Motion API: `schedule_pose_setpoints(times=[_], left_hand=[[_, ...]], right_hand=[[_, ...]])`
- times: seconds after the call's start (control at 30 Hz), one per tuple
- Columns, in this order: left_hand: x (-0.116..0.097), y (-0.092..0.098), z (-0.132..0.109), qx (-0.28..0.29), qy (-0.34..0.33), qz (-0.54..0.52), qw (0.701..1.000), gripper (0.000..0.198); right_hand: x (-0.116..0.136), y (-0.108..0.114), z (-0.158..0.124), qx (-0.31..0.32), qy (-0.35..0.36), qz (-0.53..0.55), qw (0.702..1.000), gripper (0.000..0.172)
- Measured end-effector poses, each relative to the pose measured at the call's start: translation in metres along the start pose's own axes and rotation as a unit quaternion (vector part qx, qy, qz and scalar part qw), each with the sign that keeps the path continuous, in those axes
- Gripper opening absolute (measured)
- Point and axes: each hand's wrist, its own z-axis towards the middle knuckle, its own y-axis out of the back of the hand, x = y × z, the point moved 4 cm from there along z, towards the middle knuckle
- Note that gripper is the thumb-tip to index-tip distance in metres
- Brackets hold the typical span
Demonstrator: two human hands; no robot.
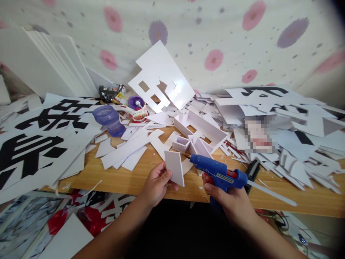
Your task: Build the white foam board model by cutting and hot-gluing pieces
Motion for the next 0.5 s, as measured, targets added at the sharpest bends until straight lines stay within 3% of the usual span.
schedule_pose_setpoints(times=[0.23,0.4,0.5], left_hand=[[0.0005,-0.0003,0.0005,0.013,-0.004,-0.011,1.000,0.035],[0.0008,0.0001,0.0002,0.012,-0.006,-0.011,1.000,0.037],[0.0014,0.0011,0.0005,0.011,-0.007,-0.010,1.000,0.038]], right_hand=[[0.0016,-0.0009,-0.0020,-0.008,-0.001,0.000,1.000,0.027],[0.0034,-0.0024,-0.0077,-0.050,-0.023,-0.007,0.998,0.026],[0.0044,-0.0031,-0.0067,-0.029,-0.011,-0.017,0.999,0.028]])
